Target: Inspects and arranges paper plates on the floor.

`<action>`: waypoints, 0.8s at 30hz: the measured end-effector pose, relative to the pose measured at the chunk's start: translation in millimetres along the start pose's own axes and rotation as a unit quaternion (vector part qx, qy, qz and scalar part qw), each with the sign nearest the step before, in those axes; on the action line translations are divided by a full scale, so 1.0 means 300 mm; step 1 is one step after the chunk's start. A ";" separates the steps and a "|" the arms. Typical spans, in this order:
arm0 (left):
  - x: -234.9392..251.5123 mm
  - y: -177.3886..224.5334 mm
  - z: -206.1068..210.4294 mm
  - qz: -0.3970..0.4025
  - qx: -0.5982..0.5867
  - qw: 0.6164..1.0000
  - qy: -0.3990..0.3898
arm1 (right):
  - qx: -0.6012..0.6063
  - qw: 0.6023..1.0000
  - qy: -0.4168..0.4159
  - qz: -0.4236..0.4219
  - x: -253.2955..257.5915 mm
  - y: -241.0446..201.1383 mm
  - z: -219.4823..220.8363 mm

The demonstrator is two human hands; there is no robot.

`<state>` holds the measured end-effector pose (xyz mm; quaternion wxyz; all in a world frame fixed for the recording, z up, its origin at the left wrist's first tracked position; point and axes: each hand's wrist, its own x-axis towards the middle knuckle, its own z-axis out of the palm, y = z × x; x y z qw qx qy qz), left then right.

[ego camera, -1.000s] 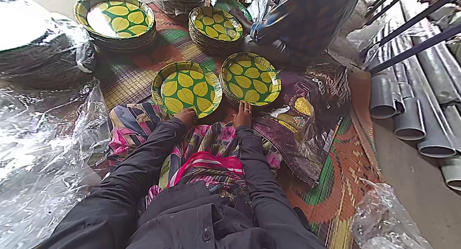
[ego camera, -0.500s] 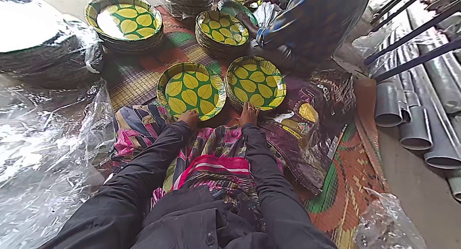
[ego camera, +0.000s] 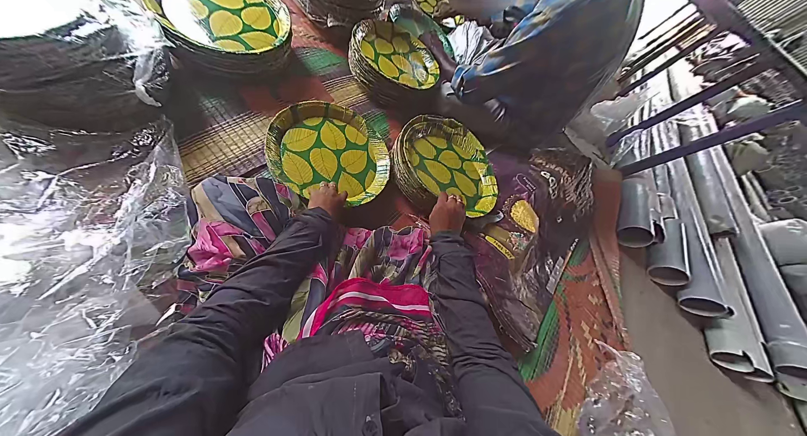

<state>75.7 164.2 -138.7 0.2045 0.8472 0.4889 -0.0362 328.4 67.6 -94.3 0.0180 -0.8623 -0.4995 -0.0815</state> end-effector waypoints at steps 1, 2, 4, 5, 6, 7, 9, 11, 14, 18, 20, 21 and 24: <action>0.001 -0.016 -0.007 -0.004 -0.014 1.000 -0.007 | 0.004 1.000 -0.002 0.006 -0.004 0.006 -0.018; 0.001 -0.029 -0.011 -0.005 -0.024 0.999 -0.023 | 0.008 1.000 -0.018 0.009 -0.010 0.010 -0.031; 0.000 -0.033 -0.019 0.001 -0.031 0.998 -0.058 | 0.005 0.998 -0.070 0.000 -0.021 0.014 -0.034; 0.001 -0.031 -0.016 0.011 -0.027 0.998 -0.062 | 0.000 0.996 -0.092 -0.005 -0.028 0.014 -0.021; 0.005 -0.027 -0.009 0.021 -0.019 0.997 -0.065 | -0.007 0.995 -0.104 -0.006 -0.036 0.013 -0.007; 0.011 -0.024 -0.003 0.032 -0.012 0.997 -0.070 | -0.010 0.995 -0.095 -0.007 -0.043 0.011 0.006; 0.015 -0.026 0.006 0.060 -0.005 0.996 -0.069 | 0.019 1.000 -0.019 -0.011 -0.064 0.000 0.013; -0.009 -0.030 0.012 0.096 -0.020 0.995 -0.018 | 0.061 0.986 0.151 -0.045 -0.082 -0.016 0.021; -0.069 -0.004 0.028 0.207 -0.043 0.939 0.271 | 0.107 0.933 0.315 -0.135 -0.078 -0.072 0.005; -0.102 0.040 -0.015 0.262 0.057 0.816 0.513 | 0.140 0.907 0.283 -0.278 -0.064 -0.186 0.023; -0.115 0.019 0.006 0.228 0.027 0.880 0.416 | 0.138 0.913 0.256 -0.285 -0.062 -0.230 0.065; -0.117 0.003 0.001 0.179 -0.002 0.933 0.313 | 0.133 0.926 0.231 -0.269 -0.064 -0.239 0.086; -0.080 -0.028 -0.055 0.018 -0.024 0.998 0.059 | 0.139 0.963 0.140 -0.186 -0.067 -0.206 0.144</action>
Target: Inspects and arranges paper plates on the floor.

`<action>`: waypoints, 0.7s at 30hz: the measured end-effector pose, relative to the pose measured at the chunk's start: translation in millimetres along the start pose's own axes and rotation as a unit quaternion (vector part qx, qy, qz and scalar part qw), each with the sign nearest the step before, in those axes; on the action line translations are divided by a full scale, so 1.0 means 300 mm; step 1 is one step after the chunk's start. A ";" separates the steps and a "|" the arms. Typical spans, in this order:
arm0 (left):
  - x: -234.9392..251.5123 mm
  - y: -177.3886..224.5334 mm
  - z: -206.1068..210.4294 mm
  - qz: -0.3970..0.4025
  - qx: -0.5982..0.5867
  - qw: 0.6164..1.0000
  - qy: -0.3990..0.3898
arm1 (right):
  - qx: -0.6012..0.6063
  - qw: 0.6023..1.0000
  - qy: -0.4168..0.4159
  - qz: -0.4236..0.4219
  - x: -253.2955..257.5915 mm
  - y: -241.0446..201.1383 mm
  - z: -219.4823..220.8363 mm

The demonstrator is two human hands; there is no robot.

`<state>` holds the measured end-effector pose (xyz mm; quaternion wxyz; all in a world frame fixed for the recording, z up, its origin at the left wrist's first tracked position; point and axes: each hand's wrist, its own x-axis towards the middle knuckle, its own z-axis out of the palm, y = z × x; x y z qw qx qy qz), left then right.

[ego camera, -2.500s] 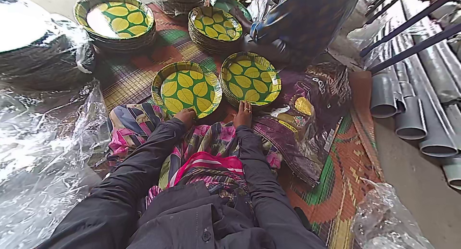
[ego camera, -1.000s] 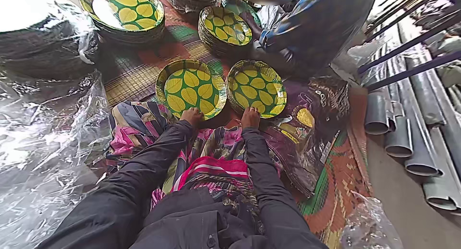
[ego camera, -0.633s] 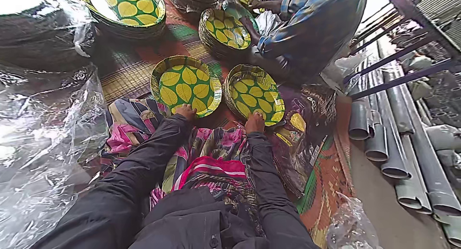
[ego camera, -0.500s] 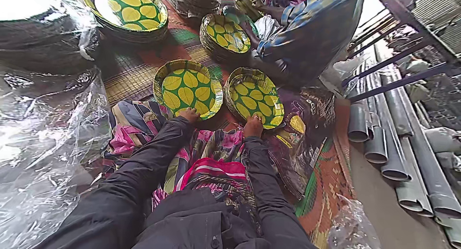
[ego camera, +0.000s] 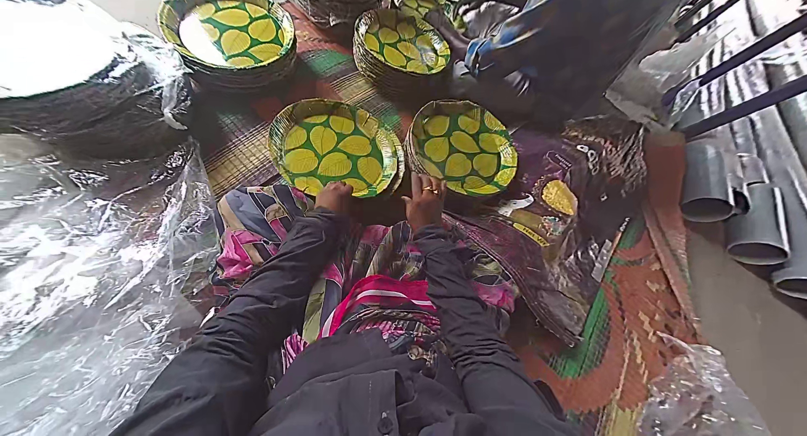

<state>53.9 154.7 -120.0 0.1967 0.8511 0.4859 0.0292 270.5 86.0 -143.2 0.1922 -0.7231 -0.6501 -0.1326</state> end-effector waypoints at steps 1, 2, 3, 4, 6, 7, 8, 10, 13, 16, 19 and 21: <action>0.004 0.000 -0.003 -0.022 -0.016 0.999 -0.017 | 0.000 0.999 -0.013 0.032 -0.017 0.029 0.009; 0.004 0.005 -0.001 -0.030 -0.022 0.999 -0.025 | -0.003 0.997 -0.029 0.067 -0.033 0.056 0.015; 0.004 0.015 0.005 -0.033 -0.017 0.999 -0.031 | -0.005 0.992 -0.055 0.110 -0.048 0.079 0.014; 0.005 0.025 0.009 -0.032 -0.009 0.998 -0.045 | 0.001 0.986 -0.073 0.149 -0.058 0.096 0.016; 0.017 0.033 0.028 -0.014 0.005 0.998 -0.065 | 0.018 0.975 -0.093 0.199 -0.063 0.103 0.017; 0.028 0.025 0.047 0.003 0.007 0.998 -0.064 | 0.019 0.974 -0.099 0.201 -0.063 0.098 0.020; 0.042 0.013 0.064 0.018 0.005 0.998 -0.068 | 0.017 0.976 -0.103 0.192 -0.064 0.092 0.028; 0.054 0.006 0.072 0.028 0.015 0.997 -0.077 | 0.000 0.976 -0.132 0.171 -0.060 0.078 0.038; 0.045 0.016 0.068 0.012 0.025 0.996 -0.079 | -0.018 0.963 -0.200 0.179 -0.060 0.066 0.025; 0.046 -0.002 0.071 0.007 -0.001 0.997 -0.074 | 0.003 0.955 -0.224 0.193 -0.065 0.065 0.009; 0.048 -0.027 0.065 -0.003 -0.024 0.997 -0.068 | 0.018 0.944 -0.261 0.202 -0.073 0.046 -0.019; 0.042 -0.008 0.051 -0.022 0.026 0.995 -0.090 | 0.012 0.934 -0.293 0.204 -0.079 0.031 -0.034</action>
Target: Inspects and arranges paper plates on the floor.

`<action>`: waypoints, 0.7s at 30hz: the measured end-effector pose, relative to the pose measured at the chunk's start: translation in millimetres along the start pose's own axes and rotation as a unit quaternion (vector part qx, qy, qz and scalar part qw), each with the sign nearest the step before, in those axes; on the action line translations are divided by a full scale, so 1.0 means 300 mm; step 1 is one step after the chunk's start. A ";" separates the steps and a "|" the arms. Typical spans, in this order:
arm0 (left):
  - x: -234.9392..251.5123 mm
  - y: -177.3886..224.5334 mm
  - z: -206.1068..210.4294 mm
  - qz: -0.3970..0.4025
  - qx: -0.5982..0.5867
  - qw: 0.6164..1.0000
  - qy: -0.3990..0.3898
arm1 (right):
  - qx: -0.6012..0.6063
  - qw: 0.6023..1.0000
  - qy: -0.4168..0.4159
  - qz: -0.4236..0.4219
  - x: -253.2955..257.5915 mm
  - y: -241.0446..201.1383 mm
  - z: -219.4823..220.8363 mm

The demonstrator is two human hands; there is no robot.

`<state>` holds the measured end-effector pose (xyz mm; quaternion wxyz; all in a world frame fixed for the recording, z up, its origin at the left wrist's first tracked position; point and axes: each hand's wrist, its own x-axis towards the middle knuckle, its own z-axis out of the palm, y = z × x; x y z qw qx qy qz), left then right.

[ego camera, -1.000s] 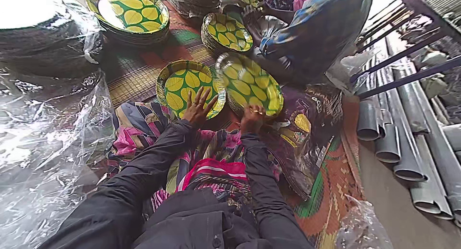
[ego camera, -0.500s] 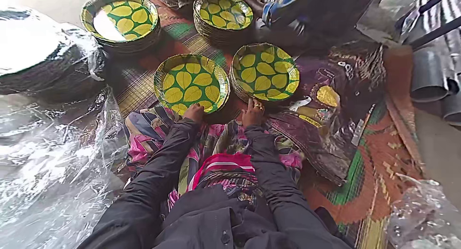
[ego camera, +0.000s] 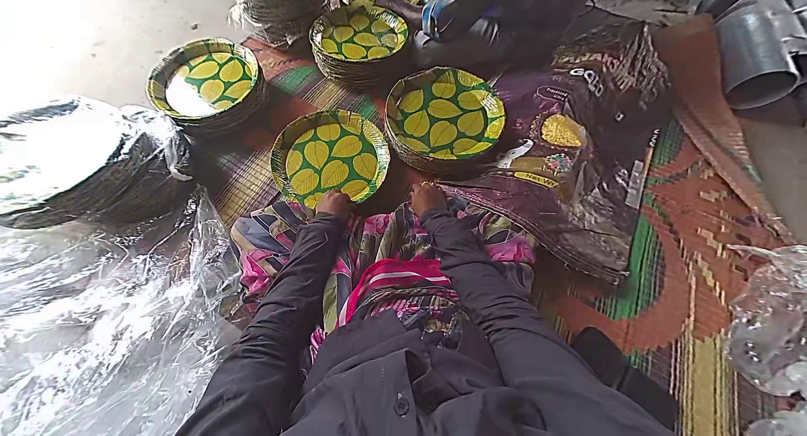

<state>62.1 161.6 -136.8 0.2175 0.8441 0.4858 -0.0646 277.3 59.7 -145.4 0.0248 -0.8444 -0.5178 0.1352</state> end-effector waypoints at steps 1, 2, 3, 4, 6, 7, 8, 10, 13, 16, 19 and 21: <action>-0.010 0.018 -0.009 -0.013 0.028 0.999 -0.011 | -0.006 1.000 -0.011 0.001 -0.006 -0.003 -0.002; -0.022 0.040 -0.018 -0.020 0.052 0.998 -0.010 | -0.006 1.000 -0.010 -0.002 -0.010 -0.003 -0.002; -0.038 0.060 -0.026 -0.018 0.068 0.998 0.008 | 0.001 1.000 0.013 -0.013 -0.014 -0.002 0.002; -0.055 0.074 -0.029 -0.002 0.079 0.996 0.043 | 0.015 0.997 0.069 -0.037 -0.019 0.003 0.018; -0.098 0.078 -0.022 0.086 0.074 0.979 0.171 | 0.053 0.958 0.245 -0.138 -0.022 -0.003 0.055; -0.113 0.076 -0.014 0.153 0.065 0.951 0.261 | 0.063 0.921 0.326 -0.203 -0.017 -0.023 0.052; -0.125 0.074 -0.006 0.225 0.057 0.908 0.349 | 0.059 0.886 0.378 -0.261 -0.014 -0.053 0.034; -0.153 0.077 0.009 0.321 0.057 0.829 0.455 | 0.058 0.849 0.410 -0.329 -0.031 -0.127 -0.034; -0.133 0.045 0.050 0.329 0.033 0.725 0.604 | 0.058 0.812 0.461 -0.353 -0.021 -0.170 -0.119; -0.076 0.017 0.036 0.266 0.037 0.703 0.659 | 0.062 0.809 0.498 -0.306 0.000 -0.130 -0.172; -0.080 0.018 0.028 0.203 0.001 0.884 0.421 | 0.054 0.820 0.524 -0.223 0.027 -0.050 -0.191; -0.041 0.017 0.020 0.128 0.018 0.974 0.186 | 0.044 0.830 0.519 -0.197 0.036 0.009 -0.170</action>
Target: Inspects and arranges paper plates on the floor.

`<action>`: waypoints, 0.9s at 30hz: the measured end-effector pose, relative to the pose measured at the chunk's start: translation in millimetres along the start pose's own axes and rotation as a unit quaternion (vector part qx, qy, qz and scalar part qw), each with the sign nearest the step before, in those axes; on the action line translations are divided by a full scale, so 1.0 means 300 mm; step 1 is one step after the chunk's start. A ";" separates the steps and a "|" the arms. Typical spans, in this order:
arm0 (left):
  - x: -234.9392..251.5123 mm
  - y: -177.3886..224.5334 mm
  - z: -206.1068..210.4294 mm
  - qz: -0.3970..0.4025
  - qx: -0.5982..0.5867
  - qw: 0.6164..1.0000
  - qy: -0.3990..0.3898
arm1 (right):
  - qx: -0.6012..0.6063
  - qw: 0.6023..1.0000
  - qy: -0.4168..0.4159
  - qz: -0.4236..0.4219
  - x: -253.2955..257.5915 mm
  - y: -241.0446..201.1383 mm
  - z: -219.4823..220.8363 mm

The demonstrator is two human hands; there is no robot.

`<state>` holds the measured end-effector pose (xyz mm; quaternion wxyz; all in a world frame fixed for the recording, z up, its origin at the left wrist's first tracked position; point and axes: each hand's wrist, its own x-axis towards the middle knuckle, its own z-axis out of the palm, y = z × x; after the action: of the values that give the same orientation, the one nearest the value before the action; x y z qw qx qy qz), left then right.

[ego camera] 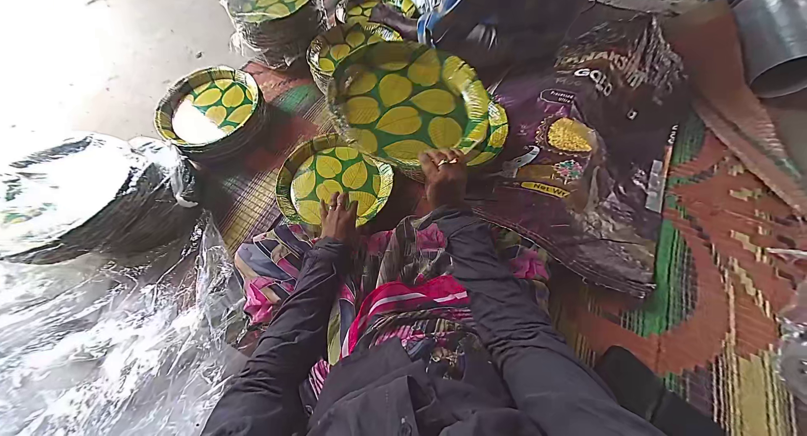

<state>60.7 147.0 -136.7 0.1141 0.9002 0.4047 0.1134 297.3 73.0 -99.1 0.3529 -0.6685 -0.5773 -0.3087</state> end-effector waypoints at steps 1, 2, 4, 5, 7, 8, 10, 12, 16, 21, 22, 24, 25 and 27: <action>0.018 -0.002 0.020 -0.033 0.011 0.996 -0.076 | -0.013 1.000 -0.001 0.001 -0.023 0.024 0.004; 0.031 0.003 0.029 -0.057 0.027 0.990 -0.127 | -0.026 1.000 0.006 -0.004 -0.047 0.046 0.011; 0.043 0.023 0.027 -0.089 0.046 0.982 -0.159 | -0.030 0.999 0.016 -0.019 -0.088 0.074 0.026; 0.045 0.033 0.021 -0.101 0.052 0.980 -0.166 | -0.020 0.999 0.017 -0.026 -0.100 0.076 0.031; 0.041 0.049 0.007 -0.113 0.058 0.976 -0.177 | 0.020 0.999 0.002 -0.041 -0.115 0.050 0.037; 0.037 0.055 -0.001 -0.109 0.060 0.975 -0.182 | 0.045 0.998 -0.013 -0.050 -0.119 0.023 0.043; 0.029 0.064 -0.017 -0.094 0.066 0.976 -0.183 | 0.089 0.992 -0.051 -0.076 -0.118 -0.048 0.070; 0.005 0.081 -0.030 -0.078 0.071 0.980 -0.168 | 0.126 0.980 -0.133 -0.083 -0.122 -0.125 0.111; -0.025 0.149 -0.074 -0.056 0.124 0.968 -0.209 | 0.138 0.952 -0.269 -0.050 -0.164 -0.201 0.156; -0.048 0.128 -0.020 0.024 0.122 0.992 -0.037 | 0.123 0.966 -0.223 -0.039 -0.233 -0.187 0.134; -0.047 0.123 -0.011 0.037 0.113 0.993 -0.005 | 0.117 0.971 -0.205 -0.036 -0.239 -0.183 0.135; -0.057 0.116 0.002 0.066 0.103 0.990 0.069 | 0.109 0.978 -0.176 -0.016 -0.248 -0.182 0.139; -0.066 0.114 0.007 0.083 0.098 0.985 0.115 | 0.110 0.979 -0.173 0.004 -0.252 -0.184 0.138; -0.084 0.113 -0.003 0.110 0.081 0.977 0.165 | 0.113 0.978 -0.172 0.046 -0.257 -0.187 0.142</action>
<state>68.1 106.2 -128.7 -0.0403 0.9144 0.3243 0.2389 230.9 70.4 -179.7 0.3355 -0.6935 -0.6288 -0.1055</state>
